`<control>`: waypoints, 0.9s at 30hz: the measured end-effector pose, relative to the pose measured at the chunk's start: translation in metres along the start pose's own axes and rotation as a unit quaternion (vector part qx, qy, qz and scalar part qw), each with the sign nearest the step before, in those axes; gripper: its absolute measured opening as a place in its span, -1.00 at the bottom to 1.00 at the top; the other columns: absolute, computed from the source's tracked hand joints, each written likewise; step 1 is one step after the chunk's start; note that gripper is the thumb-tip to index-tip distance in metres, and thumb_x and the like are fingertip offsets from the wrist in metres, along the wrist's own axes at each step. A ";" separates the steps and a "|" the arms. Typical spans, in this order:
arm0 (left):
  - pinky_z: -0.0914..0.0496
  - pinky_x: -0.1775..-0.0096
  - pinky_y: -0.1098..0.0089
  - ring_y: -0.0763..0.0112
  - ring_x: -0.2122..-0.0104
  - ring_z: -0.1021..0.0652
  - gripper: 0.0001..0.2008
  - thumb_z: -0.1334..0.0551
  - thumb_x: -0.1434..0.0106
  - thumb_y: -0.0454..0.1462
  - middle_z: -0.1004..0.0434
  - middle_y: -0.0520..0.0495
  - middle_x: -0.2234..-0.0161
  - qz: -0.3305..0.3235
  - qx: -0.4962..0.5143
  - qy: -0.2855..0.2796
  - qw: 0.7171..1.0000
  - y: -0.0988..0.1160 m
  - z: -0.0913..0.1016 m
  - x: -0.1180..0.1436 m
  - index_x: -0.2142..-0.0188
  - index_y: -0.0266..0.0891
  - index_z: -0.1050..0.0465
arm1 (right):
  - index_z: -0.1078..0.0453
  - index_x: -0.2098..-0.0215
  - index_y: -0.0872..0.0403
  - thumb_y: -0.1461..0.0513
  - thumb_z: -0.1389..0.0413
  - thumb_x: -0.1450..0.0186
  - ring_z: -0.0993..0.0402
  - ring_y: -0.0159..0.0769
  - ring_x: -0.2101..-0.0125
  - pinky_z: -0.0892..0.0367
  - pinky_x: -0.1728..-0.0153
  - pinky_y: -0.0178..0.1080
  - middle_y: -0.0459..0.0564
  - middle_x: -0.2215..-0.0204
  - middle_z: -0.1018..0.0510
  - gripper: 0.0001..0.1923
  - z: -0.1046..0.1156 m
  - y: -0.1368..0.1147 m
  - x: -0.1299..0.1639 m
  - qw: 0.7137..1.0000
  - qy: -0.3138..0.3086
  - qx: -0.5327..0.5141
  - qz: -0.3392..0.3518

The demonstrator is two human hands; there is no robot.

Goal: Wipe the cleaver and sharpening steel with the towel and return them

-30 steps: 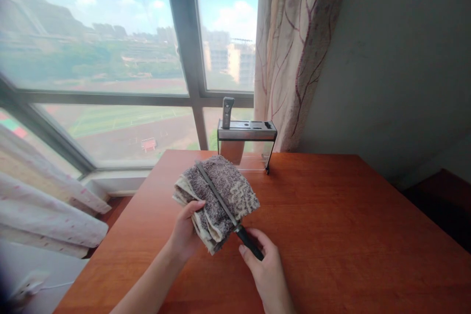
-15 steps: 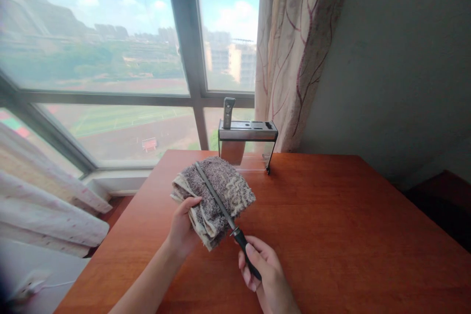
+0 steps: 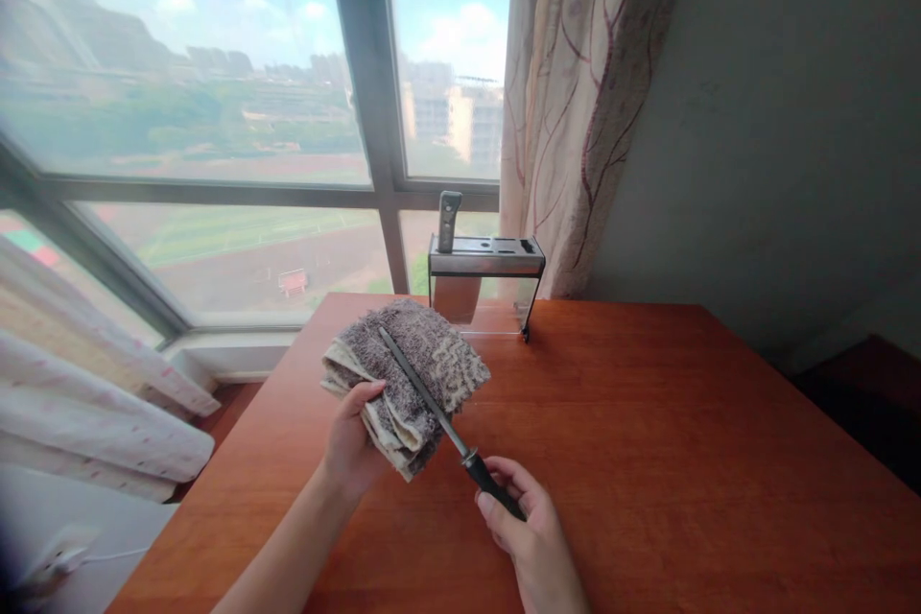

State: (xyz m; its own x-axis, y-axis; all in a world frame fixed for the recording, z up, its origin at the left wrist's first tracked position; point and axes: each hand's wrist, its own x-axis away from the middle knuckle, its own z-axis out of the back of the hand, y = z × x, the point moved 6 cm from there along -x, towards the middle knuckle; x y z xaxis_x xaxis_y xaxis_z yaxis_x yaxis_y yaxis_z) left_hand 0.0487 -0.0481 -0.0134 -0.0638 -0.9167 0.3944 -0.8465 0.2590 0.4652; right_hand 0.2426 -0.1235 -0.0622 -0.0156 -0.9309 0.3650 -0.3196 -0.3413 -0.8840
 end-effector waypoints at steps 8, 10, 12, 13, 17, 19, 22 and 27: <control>-0.50 0.18 0.13 0.03 0.28 -0.63 -0.47 -0.20 -0.07 -0.39 -0.65 -0.24 0.30 0.078 -0.033 0.000 0.996 -0.026 0.001 0.004 -0.08 -0.44 -0.35 | -0.46 0.15 0.10 0.11 -0.33 -0.01 -0.24 -0.41 0.57 -0.07 0.63 -0.39 -0.09 0.50 -0.46 -0.55 -0.033 -0.019 -0.006 1.000 -0.001 0.022 0.019; -0.50 0.20 0.13 0.03 0.31 -0.63 -0.51 -0.19 -0.08 -0.38 -0.65 -0.24 0.34 0.072 -0.035 0.008 0.997 -0.022 0.000 0.004 -0.05 -0.45 -0.37 | -0.45 0.17 0.11 0.12 -0.32 -0.02 -0.23 -0.42 0.57 -0.02 0.66 -0.42 -0.10 0.54 -0.42 -0.57 -0.035 -0.015 -0.006 1.000 -0.023 0.012 0.004; -0.51 0.22 0.14 0.06 0.35 -0.64 -0.55 -0.19 -0.11 -0.37 -0.65 -0.23 0.38 0.056 -0.040 0.016 0.997 -0.016 0.000 0.004 -0.02 -0.46 -0.39 | -0.45 0.17 0.12 0.12 -0.32 -0.03 -0.23 -0.44 0.57 0.00 0.69 -0.44 -0.10 0.55 -0.41 -0.57 -0.034 -0.012 -0.004 0.999 -0.035 0.017 -0.005; -0.51 0.23 0.14 0.08 0.38 -0.64 -0.56 -0.18 -0.11 -0.37 -0.65 -0.22 0.39 0.044 -0.042 0.018 0.998 -0.012 0.000 0.004 -0.01 -0.45 -0.39 | -0.45 0.17 0.12 0.12 -0.32 -0.03 -0.23 -0.45 0.58 0.00 0.70 -0.44 -0.09 0.55 -0.42 -0.57 -0.031 -0.011 -0.003 0.999 -0.038 0.022 -0.009; -0.52 0.23 0.16 0.15 0.42 -0.63 -0.60 -0.17 -0.12 -0.40 -0.65 -0.16 0.41 -0.020 -0.027 0.020 0.999 0.005 0.000 0.001 0.02 -0.42 -0.40 | -0.47 0.20 0.10 0.13 -0.33 -0.01 -0.20 -0.49 0.60 0.04 0.71 -0.46 -0.10 0.53 -0.41 -0.60 -0.019 -0.008 0.002 0.998 -0.042 0.035 -0.018; -0.52 0.22 0.17 0.15 0.40 -0.64 -0.61 -0.17 -0.11 -0.40 -0.65 -0.15 0.38 -0.048 -0.013 0.016 0.999 0.012 0.001 0.001 0.03 -0.40 -0.41 | -0.48 0.21 0.10 0.13 -0.34 0.00 -0.19 -0.49 0.61 0.06 0.72 -0.46 -0.11 0.54 -0.40 -0.60 -0.011 -0.006 0.004 0.999 -0.039 0.033 -0.020; -0.53 0.23 0.20 0.17 0.38 -0.64 -0.66 -0.18 -0.12 -0.39 -0.65 -0.12 0.38 -0.078 -0.004 0.014 0.997 0.018 0.001 0.000 0.08 -0.37 -0.44 | -0.48 0.21 0.09 0.10 -0.35 0.03 -0.21 -0.48 0.61 0.07 0.73 -0.46 -0.07 0.51 -0.45 -0.57 -0.001 -0.002 0.004 1.000 -0.020 0.020 -0.008; -0.53 0.21 0.30 0.28 0.37 -0.63 -0.65 -0.27 -0.08 -0.39 -0.64 0.01 0.36 -0.161 -0.044 0.038 0.985 0.027 0.006 0.000 0.10 -0.25 -0.46 | -0.46 0.18 0.04 0.07 -0.35 0.02 -0.26 -0.48 0.62 -0.10 0.70 -0.41 0.03 0.26 -0.54 -0.54 0.012 -0.015 0.004 0.997 0.031 0.028 0.070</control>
State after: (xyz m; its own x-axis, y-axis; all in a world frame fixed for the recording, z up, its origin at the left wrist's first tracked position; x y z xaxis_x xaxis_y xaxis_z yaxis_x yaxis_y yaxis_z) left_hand 0.0226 -0.0427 -0.0056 0.2429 -0.9312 0.2716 -0.7668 -0.0128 0.6418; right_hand 0.2587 -0.1242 -0.0511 -0.1155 -0.9603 0.2537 -0.2560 -0.2180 -0.9418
